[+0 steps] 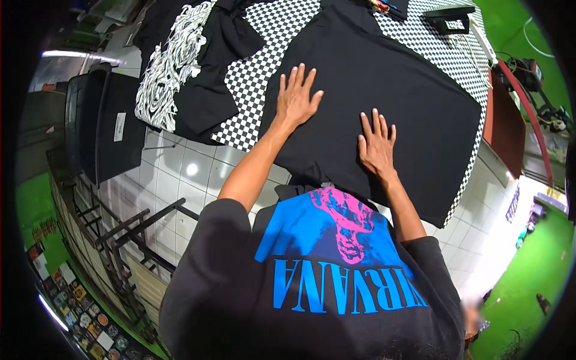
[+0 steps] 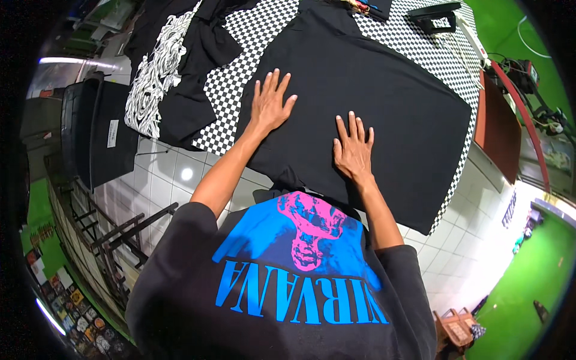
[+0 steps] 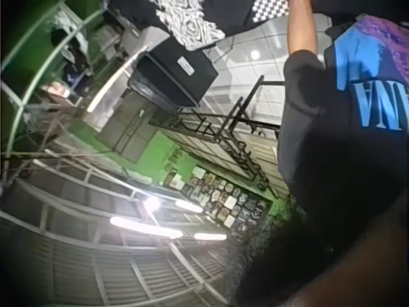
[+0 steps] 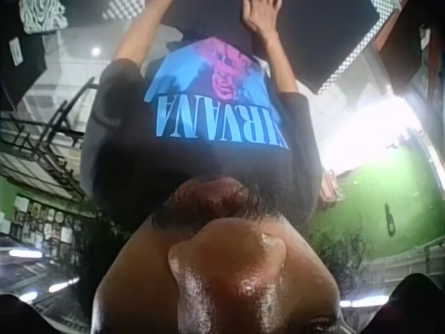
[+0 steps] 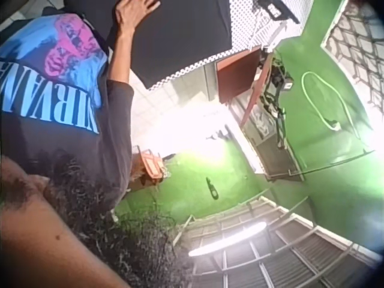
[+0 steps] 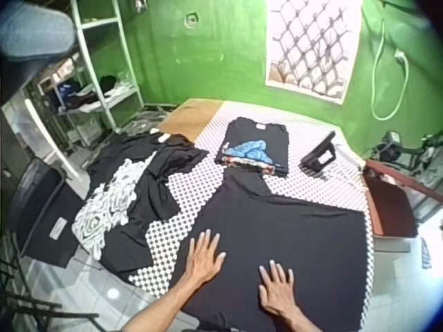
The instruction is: Ironing and folding a black garment on a table.
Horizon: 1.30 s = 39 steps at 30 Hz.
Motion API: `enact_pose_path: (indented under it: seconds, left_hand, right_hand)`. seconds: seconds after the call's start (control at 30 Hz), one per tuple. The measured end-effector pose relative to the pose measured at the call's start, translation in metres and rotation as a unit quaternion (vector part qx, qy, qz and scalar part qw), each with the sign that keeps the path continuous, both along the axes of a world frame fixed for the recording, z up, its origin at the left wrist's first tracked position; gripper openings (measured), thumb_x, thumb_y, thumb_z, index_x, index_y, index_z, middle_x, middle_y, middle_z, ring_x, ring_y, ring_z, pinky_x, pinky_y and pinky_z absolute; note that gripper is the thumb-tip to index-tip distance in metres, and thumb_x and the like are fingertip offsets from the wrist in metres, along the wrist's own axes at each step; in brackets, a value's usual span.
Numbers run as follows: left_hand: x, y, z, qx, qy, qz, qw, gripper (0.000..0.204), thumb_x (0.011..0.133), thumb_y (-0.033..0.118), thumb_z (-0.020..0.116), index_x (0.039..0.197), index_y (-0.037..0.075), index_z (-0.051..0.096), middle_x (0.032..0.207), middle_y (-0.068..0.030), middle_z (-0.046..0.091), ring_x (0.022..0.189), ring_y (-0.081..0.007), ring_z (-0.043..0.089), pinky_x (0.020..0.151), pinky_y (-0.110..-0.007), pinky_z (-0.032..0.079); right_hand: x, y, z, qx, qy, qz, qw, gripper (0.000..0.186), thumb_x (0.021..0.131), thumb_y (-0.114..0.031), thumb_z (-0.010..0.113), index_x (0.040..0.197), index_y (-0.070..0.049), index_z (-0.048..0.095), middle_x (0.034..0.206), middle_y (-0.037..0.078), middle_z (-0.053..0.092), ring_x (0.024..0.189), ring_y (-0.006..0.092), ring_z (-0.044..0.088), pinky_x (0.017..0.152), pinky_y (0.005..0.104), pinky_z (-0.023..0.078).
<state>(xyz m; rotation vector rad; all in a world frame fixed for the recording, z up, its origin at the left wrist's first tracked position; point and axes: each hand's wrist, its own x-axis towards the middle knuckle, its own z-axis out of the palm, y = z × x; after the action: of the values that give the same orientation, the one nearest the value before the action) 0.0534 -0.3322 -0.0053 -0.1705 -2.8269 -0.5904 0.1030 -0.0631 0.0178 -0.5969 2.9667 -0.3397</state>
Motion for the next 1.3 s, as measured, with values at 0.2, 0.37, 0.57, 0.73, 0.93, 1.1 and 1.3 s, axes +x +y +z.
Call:
enact_pose_path:
  seconds: [0.2, 0.37, 0.57, 0.73, 0.93, 1.1, 1.3]
  left_hand:
    - [-0.006, -0.008, -0.010, -0.005, 0.016, 0.000, 1.000, 0.061, 0.095, 0.038, 0.060, 0.145, 0.006, 0.049, 0.153, -0.0253, 0.040, 0.144, -0.0390, 0.035, 0.119, -0.057, 0.024]
    - [0.031, -0.021, 0.009, 0.084, 0.076, 0.032, 0.993, 0.052, 0.090, 0.026, 0.067, 0.135, 0.004, 0.056, 0.140, -0.0231, 0.052, 0.134, -0.0391, 0.046, 0.111, -0.053, 0.035]
    - [0.159, -0.044, -0.005, 0.198, 0.120, 0.296, 0.927, 0.033, 0.086, 0.020, 0.074, 0.109, 0.002, 0.061, 0.104, -0.0137, 0.062, 0.092, -0.0302, 0.060, 0.080, -0.041, 0.047]
    - [0.206, -0.030, -0.030, 0.406, -0.039, 0.375, 0.833, 0.028, 0.095, 0.027, 0.069, 0.097, 0.001, 0.060, 0.084, -0.0082, 0.058, 0.076, -0.0218, 0.054, 0.072, -0.034, 0.045]
    - [0.208, -0.053, -0.024, 0.394, -0.086, 0.313, 0.860, 0.041, 0.101, 0.037, 0.061, 0.087, -0.001, 0.060, 0.068, -0.0009, 0.051, 0.069, -0.0100, 0.049, 0.063, -0.029, 0.042]
    - [0.205, -0.056, -0.011, 0.322, -0.052, 0.283, 0.902, 0.039, 0.099, 0.037, 0.064, 0.088, 0.000, 0.061, 0.061, -0.0038, 0.050, 0.063, -0.0149, 0.054, 0.060, -0.035, 0.043]
    - [0.190, -0.033, 0.022, 0.135, 0.056, 0.212, 0.966, 0.028, 0.095, 0.030, 0.066, 0.101, 0.003, 0.063, 0.097, -0.0125, 0.065, 0.092, -0.0313, 0.063, 0.082, -0.045, 0.046]
  right_hand:
    - [-0.004, -0.006, -0.003, 0.025, 0.007, -0.004, 1.000, 0.062, 0.096, -0.026, 0.050, 0.155, -0.014, 0.037, 0.163, 0.017, 0.026, 0.149, 0.0342, 0.028, 0.120, 0.0589, 0.014]
    - [0.023, -0.014, 0.002, -0.077, 0.096, -0.046, 0.991, 0.059, 0.090, -0.021, 0.059, 0.148, -0.015, 0.046, 0.158, 0.017, 0.035, 0.143, 0.0339, 0.037, 0.118, 0.0568, 0.020]
    - [0.106, -0.046, 0.014, -0.206, 0.050, 0.181, 0.960, 0.049, 0.078, -0.013, 0.070, 0.126, -0.013, 0.059, 0.136, 0.012, 0.054, 0.121, 0.0307, 0.053, 0.105, 0.0475, 0.036]
    - [0.130, -0.059, -0.026, -0.178, 0.097, 0.192, 0.960, 0.031, 0.080, -0.011, 0.070, 0.111, -0.012, 0.064, 0.127, 0.009, 0.059, 0.117, 0.0284, 0.056, 0.102, 0.0444, 0.038]
    - [0.129, -0.064, -0.007, -0.251, 0.165, 0.155, 0.941, 0.014, 0.084, -0.011, 0.070, 0.098, -0.011, 0.066, 0.119, 0.007, 0.062, 0.115, 0.0262, 0.057, 0.103, 0.0436, 0.037]
    - [0.136, -0.056, -0.012, -0.206, 0.145, 0.186, 0.950, 0.014, 0.084, -0.011, 0.070, 0.098, -0.011, 0.066, 0.124, 0.007, 0.062, 0.118, 0.0250, 0.056, 0.107, 0.0450, 0.034]
    - [0.147, -0.049, -0.003, -0.178, 0.116, 0.142, 0.967, 0.034, 0.090, -0.016, 0.063, 0.123, -0.012, 0.062, 0.140, 0.011, 0.054, 0.128, 0.0268, 0.051, 0.112, 0.0503, 0.028]
